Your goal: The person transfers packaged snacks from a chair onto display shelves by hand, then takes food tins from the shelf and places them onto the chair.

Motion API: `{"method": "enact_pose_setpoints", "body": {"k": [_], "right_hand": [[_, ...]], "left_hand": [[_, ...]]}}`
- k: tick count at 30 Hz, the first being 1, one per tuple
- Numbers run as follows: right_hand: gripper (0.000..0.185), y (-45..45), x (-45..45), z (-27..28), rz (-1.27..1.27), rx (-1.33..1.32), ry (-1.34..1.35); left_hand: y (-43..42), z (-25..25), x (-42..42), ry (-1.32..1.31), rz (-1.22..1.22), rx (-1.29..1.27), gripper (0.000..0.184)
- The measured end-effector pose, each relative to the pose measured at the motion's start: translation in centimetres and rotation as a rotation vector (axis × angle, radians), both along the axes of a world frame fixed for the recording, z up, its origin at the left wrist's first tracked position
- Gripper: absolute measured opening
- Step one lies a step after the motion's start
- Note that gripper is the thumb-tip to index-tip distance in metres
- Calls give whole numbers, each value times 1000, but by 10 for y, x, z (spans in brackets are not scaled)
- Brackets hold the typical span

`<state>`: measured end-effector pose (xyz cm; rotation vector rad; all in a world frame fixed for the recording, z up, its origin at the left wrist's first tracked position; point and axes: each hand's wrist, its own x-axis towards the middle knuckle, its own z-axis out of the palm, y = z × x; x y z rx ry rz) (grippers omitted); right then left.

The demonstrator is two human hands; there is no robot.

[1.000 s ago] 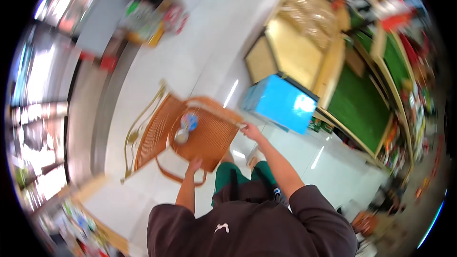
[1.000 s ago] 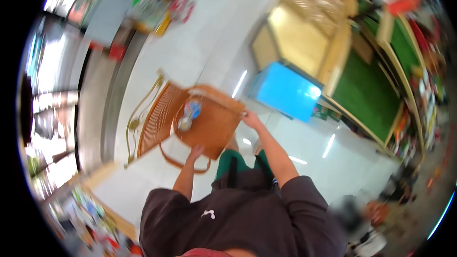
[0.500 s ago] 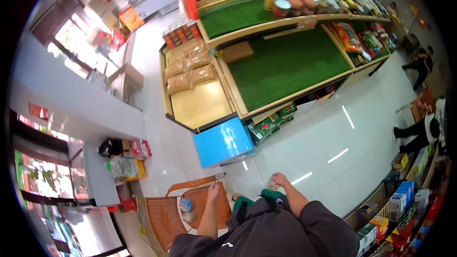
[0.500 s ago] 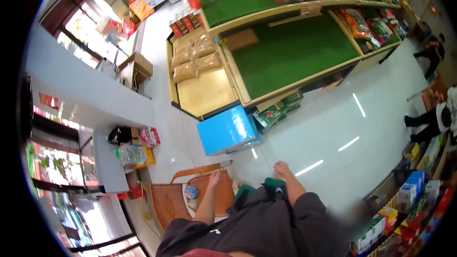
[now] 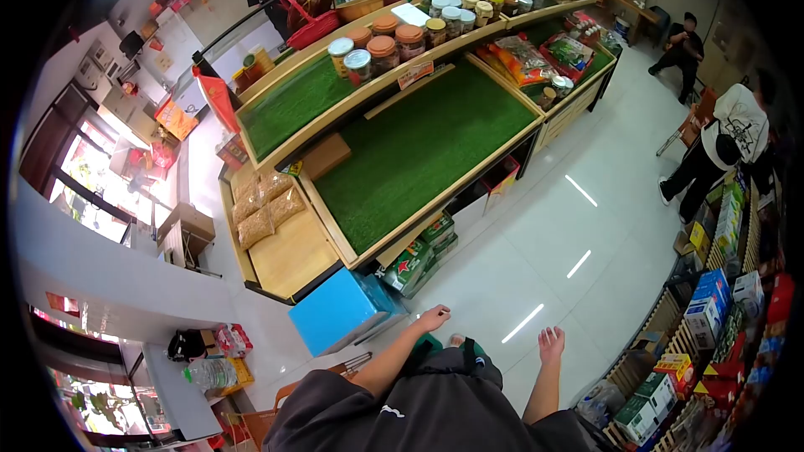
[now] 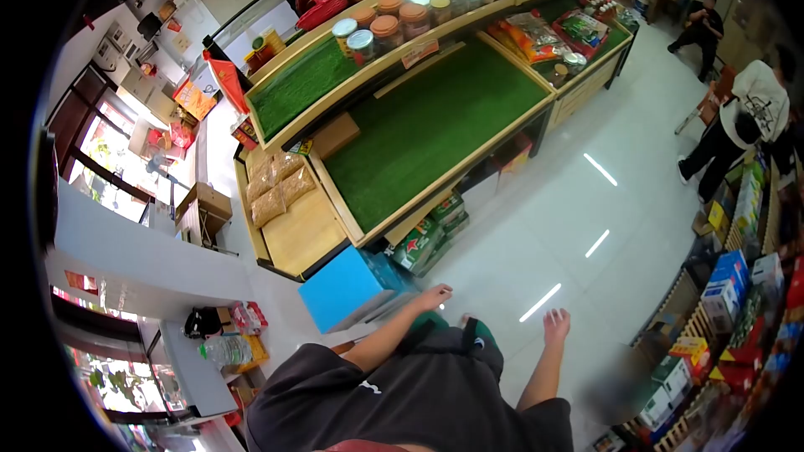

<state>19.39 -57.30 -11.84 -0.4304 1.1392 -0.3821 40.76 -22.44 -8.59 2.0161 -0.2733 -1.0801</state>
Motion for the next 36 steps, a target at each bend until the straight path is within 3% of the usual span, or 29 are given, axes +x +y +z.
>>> {"method": "enact_pose_setpoints", "body": {"k": [4, 6, 7, 8, 10, 11, 13, 15, 18, 20, 22, 24, 26, 27, 29, 31, 36], "right_hand": [[23, 23, 3, -31, -135, 169, 70], [18, 40, 14, -53, -28, 239, 148], [21, 38, 8, -105, 72, 292, 45], [27, 54, 34, -72, 112, 241, 270], [32, 65, 65, -64, 315, 159, 251], [36, 66, 87, -53, 461, 102, 302], [42, 55, 133, -15, 896, -54, 383], [40, 42, 181, -3, 1062, -232, 468], [39, 19, 254, -7, 1041, -376, 385], [40, 17, 311, 2, 1012, -417, 335], [41, 28, 365, 21, 997, -409, 242], [41, 50, 419, 54, 1017, -409, 128], [40, 73, 473, 79, 1082, -469, 47], [39, 82, 498, 86, 1123, -515, 20], [35, 88, 559, 70, 1258, -892, -280], [33, 127, 605, 147, 1199, -743, -216], [41, 180, 727, 249, 1144, -784, -655]], "left_hand": [[5, -49, 33, -17, 73, -81, 49], [19, -28, 46, -20, 121, 78, 52], [30, -28, 55, -9, 182, 123, 53], [47, -35, 57, 7, 243, 168, 53], [85, -69, 62, -120, 204, 238, 52], [104, -97, 70, 16, 192, 291, 52], [118, -73, 73, 40, 262, 425, 49], [136, -86, 79, 185, 387, 423, 46], [142, -80, 100, 393, 475, 432, 44], [147, -104, 110, 88, 463, 358, 43], [135, -106, 129, 67, 597, 198, 42], [110, -65, 165, 319, 680, 48, 43], [86, -30, 201, 159, 645, -153, 42], [82, -43, 219, 26, 680, -323, 41], [62, 50, 269, -283, 741, -163, 34], [49, 115, 318, -458, 873, -305, 29], [27, 256, 419, -775, 914, -454, 24]]}}
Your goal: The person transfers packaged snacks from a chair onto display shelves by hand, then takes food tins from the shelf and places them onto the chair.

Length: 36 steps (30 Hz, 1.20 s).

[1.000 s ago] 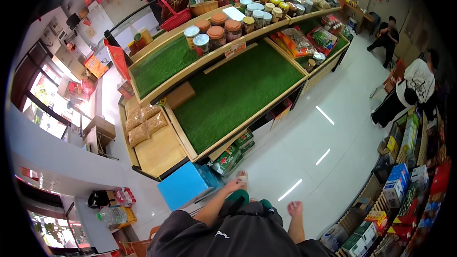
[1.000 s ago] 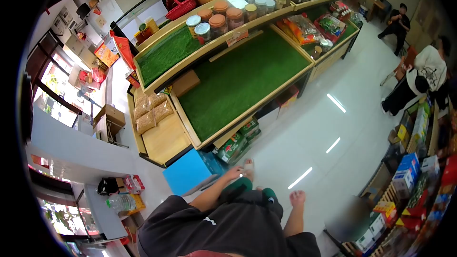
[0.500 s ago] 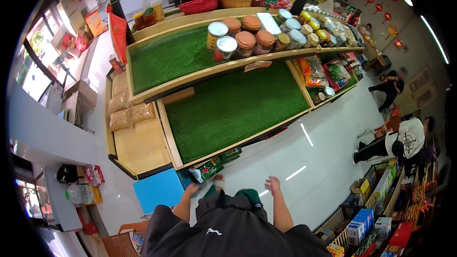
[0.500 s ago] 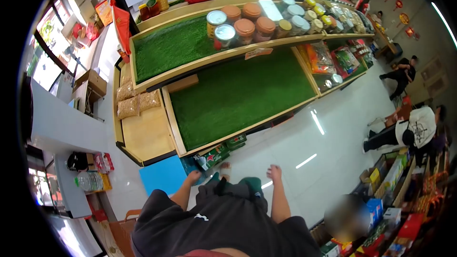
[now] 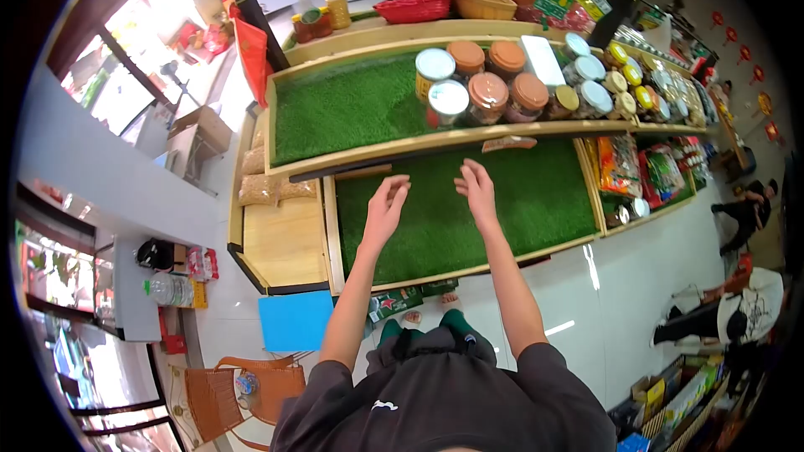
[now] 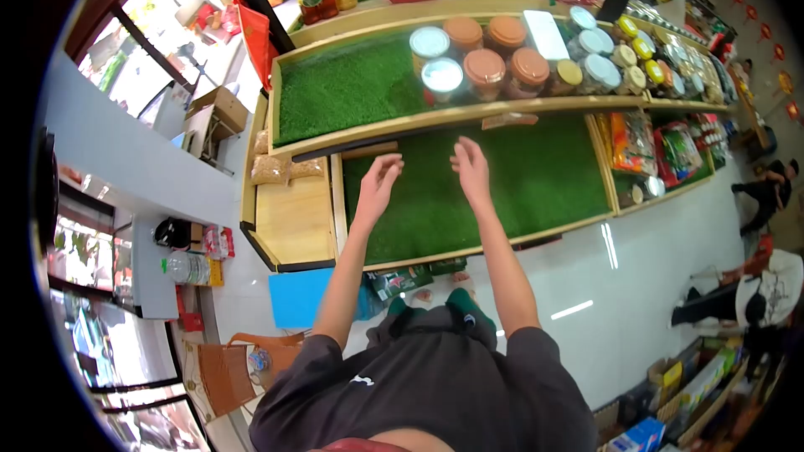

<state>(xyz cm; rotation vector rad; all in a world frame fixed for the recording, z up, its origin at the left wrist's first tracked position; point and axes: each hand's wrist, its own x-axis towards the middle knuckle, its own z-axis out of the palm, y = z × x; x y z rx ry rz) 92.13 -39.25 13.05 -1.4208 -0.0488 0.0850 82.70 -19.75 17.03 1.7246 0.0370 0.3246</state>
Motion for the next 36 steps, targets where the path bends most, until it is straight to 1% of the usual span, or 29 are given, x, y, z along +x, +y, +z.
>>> {"method": "enact_pose_setpoints", "body": {"k": [1, 2, 3, 4, 5, 6, 7, 8, 9, 11, 13, 14, 17, 18, 19, 21, 22, 24, 25, 27, 28, 29, 30, 31, 32, 33, 35, 36], "right_hand": [[41, 10, 19, 20, 0, 37, -49], [41, 18, 34, 36, 21, 56, -41], [46, 25, 47, 49, -19, 46, -79], [50, 31, 58, 60, -64, 38, -119], [50, 35, 64, 68, -54, 58, -107], [55, 36, 70, 76, -106, -109, -144], [61, 38, 77, 79, -156, -280, -185], [70, 42, 84, 75, -138, -251, -135], [69, 42, 88, 78, -94, -283, -86], [66, 41, 87, 89, -41, -221, -79], [65, 43, 89, 84, -36, -164, -84], [64, 41, 89, 81, -49, -132, -95], [61, 31, 78, 86, -4, -76, -98], [61, 32, 77, 78, 15, -38, -100], [60, 26, 68, 86, 44, -29, -60], [58, 28, 59, 82, 13, 39, -137], [58, 25, 49, 87, 32, 40, -142], [56, 22, 27, 103, 35, 147, -240], [55, 19, 11, 113, 89, 217, -221], [57, 19, -21, 117, 181, 259, -280], [56, 14, -39, 128, 305, 287, -239], [55, 11, -59, 136, 422, 309, -193], [54, 15, -79, 132, 495, 314, -195], [54, 22, -99, 128, 567, 320, -198], [50, 28, -120, 122, 642, 282, -170], [45, 33, -142, 114, 722, 236, -139], [36, 52, -182, 86, 841, 221, -285], [33, 58, -203, 80, 971, 166, -277]], "left_hand": [[-4, 17, 19, -28, 21, 8, 25], [-10, 29, 38, -59, 49, 8, 26], [-15, 38, 55, -86, 73, 10, 28], [-20, 44, 69, -57, 106, 33, 33], [-25, 50, 84, -46, 117, 54, 33], [-30, 53, 98, -95, 201, 191, 36], [-36, 54, 113, -146, 285, 326, 39], [-42, 53, 126, -139, 296, 339, 39], [-44, 47, 138, -122, 310, 332, 41], [-46, 39, 157, -99, 339, 350, 43], [-52, 38, 168, 24, 180, -39, 47], [-56, 36, 169, 6, 200, -33, 46], [-70, 47, 156, 19, 192, -47, 43], [-70, 43, 154, -38, 176, -35, 42], [-73, 45, 151, -51, 182, -27, 42], [-79, 45, 137, -126, 196, -47, 44], [-89, 58, 124, -134, 232, -36, 45], [-94, 66, 96, -163, 271, -57, 46], [-93, 67, 79, -184, 291, -80, 48], [-93, 67, 43, -342, 402, 19, 56], [-93, 71, 21, -357, 407, 21, 64], [-83, 61, 0, -379, 499, 177, 72], [-76, 50, -27, -351, 461, -34, 77], [-73, 46, -53, -304, 495, -193, 83], [-63, 31, -81, -313, 509, -263, 89], [-52, 11, -111, -287, 540, -382, 85], [-33, -38, -177, -230, 624, -668, 76], [-30, -58, -208, -209, 683, -779, 72]]}}
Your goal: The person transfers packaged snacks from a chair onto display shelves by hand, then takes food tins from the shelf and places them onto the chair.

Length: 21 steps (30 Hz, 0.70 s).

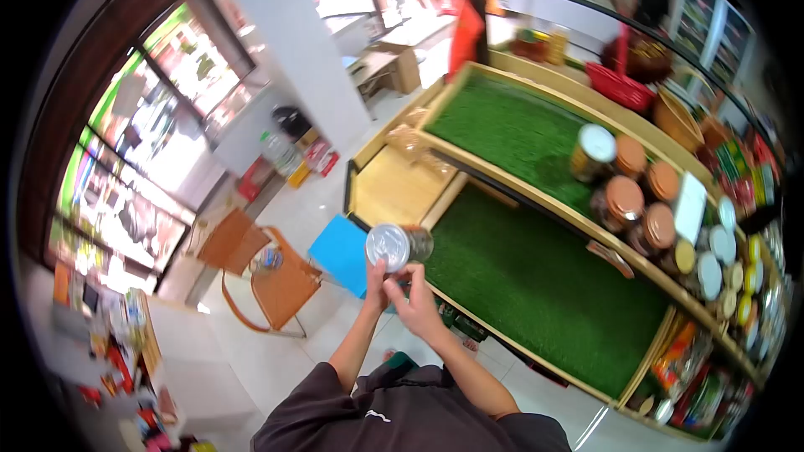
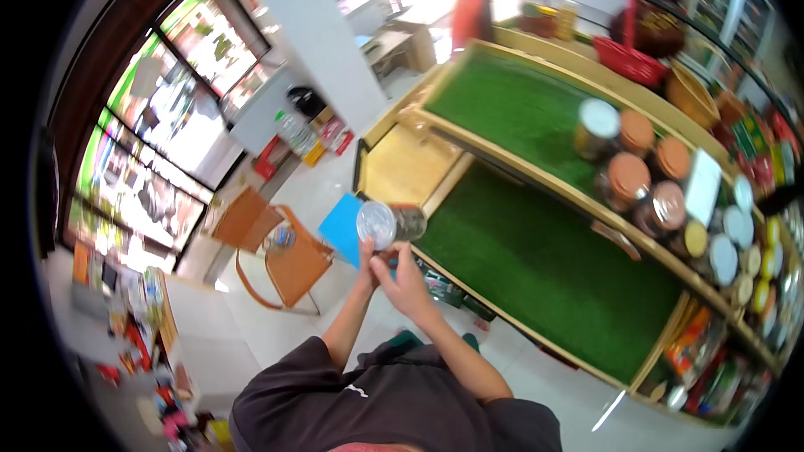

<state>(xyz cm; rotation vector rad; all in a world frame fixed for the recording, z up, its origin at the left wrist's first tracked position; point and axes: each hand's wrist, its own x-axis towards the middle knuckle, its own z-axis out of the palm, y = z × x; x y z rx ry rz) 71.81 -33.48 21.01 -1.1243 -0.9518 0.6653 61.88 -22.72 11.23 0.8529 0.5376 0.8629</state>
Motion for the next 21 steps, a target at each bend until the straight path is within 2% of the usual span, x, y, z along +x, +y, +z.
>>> {"method": "enact_pose_setpoints", "body": {"k": [2, 5, 7, 8, 9, 10, 11, 12, 13, 15, 17, 18, 21], "right_hand": [[30, 7, -48, -20, 198, -77, -21], [26, 12, -110, -33, 426, -204, -86], [28, 15, -146, -47, 511, -363, -12], [26, 18, -161, -67, 499, -423, 17], [36, 20, -176, -86, 477, -480, 12], [45, 22, -188, -92, 513, -596, 108], [56, 25, -199, -99, 543, -715, 197], [56, 29, -212, -103, 574, -729, 167], [64, 32, -227, -107, 641, -831, 231], [78, 38, -257, -123, 810, -999, 262], [79, 46, -289, -129, 969, -1091, 304], [79, 51, -306, -130, 995, -1099, 282], [82, 61, -354, -136, 1139, -1180, 359]], "left_hand": [[-18, -11, -49, 62, 125, -195, 69], [-41, -26, -111, -80, 351, -487, 76], [-60, -24, -152, -120, 436, -533, 71], [-63, -46, -170, -106, 575, -451, 68], [-61, -69, -191, -86, 701, -366, 65], [-70, -62, -217, -23, 652, -363, 58], [-73, -68, -241, -45, 684, -370, 58], [-78, -76, -263, 22, 684, -294, 57], [-81, -65, -282, 93, 686, -221, 56], [-95, -54, -321, 101, 712, -245, 57], [-107, -57, -355, 124, 697, -279, 56], [-112, -60, -368, 95, 743, -375, 55], [-129, -67, -405, 127, 878, -375, 53]]}}
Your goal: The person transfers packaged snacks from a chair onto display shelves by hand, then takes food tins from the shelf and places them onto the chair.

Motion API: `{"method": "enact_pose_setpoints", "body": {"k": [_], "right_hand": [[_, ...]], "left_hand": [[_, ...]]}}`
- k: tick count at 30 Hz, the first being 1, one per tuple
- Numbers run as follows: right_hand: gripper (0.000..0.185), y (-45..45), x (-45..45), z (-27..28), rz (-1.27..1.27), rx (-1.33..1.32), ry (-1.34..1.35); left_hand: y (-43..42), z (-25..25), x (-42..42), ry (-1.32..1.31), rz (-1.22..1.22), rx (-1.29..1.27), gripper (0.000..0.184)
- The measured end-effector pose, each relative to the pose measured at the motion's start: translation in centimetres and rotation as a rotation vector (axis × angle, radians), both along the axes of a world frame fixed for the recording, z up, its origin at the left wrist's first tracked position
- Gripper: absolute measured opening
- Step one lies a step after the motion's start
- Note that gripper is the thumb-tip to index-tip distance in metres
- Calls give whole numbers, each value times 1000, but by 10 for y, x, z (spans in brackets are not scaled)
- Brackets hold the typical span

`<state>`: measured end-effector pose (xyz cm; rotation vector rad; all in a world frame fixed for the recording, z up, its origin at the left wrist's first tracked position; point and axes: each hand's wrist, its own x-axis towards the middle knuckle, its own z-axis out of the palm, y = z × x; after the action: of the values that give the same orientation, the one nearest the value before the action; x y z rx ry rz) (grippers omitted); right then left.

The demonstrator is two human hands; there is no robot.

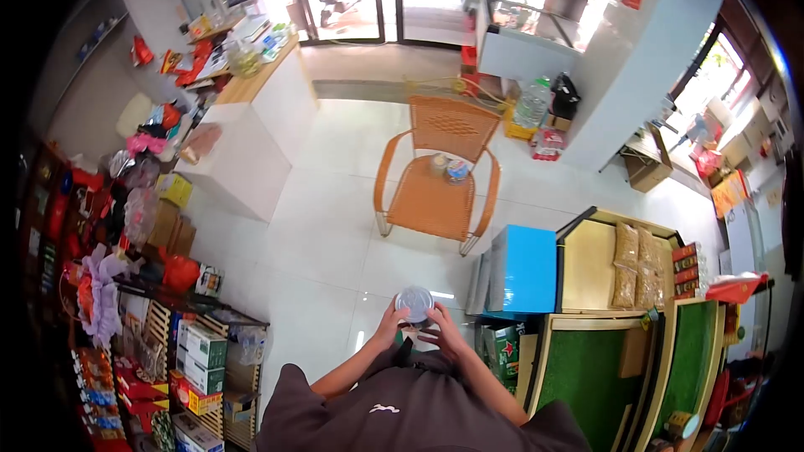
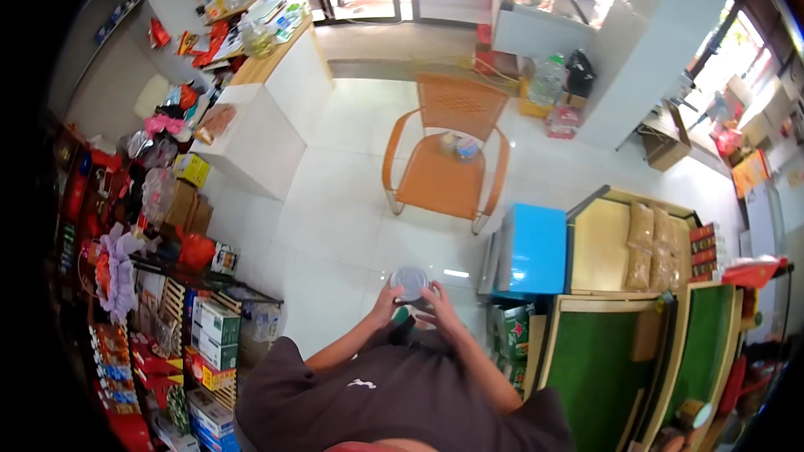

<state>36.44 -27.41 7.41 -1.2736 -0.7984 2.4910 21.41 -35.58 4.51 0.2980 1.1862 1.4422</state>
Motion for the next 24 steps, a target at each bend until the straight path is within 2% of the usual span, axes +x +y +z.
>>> {"method": "enact_pose_setpoints", "body": {"k": [2, 5, 10, 12, 14, 16, 19, 22, 23, 24], "right_hand": [[86, 5, -30, -11, 179, 141, -66], [88, 17, -59, -17, 134, 129, -33], [88, 60, -86, -23, 137, 67, -91], [85, 83, -97, -66, 127, 174, -100], [80, 109, -113, -86, 81, 287, -121], [78, 143, -126, -76, 98, 319, -75], [78, 197, -151, -106, 65, 312, -4], [79, 241, -177, -154, 18, 281, -1], [79, 252, -179, -169, 12, 83, -1], [79, 270, -188, -152, -82, -81, 86]], "left_hand": [[-6, -13, -19, 30, 36, 15, 53], [0, -9, -34, 71, 108, 76, 54], [40, -19, -55, -23, 161, -64, 53], [61, -22, -68, -51, 168, -212, 50], [88, -20, -87, -52, 108, -264, 48], [122, -30, -101, -168, 116, -240, 48], [180, -51, -122, -92, 99, -267, 49], [246, -79, -142, -22, 128, -342, 48], [258, -91, -145, 0, 157, -387, 46], [277, -97, -154, 61, 72, -424, 42]]}}
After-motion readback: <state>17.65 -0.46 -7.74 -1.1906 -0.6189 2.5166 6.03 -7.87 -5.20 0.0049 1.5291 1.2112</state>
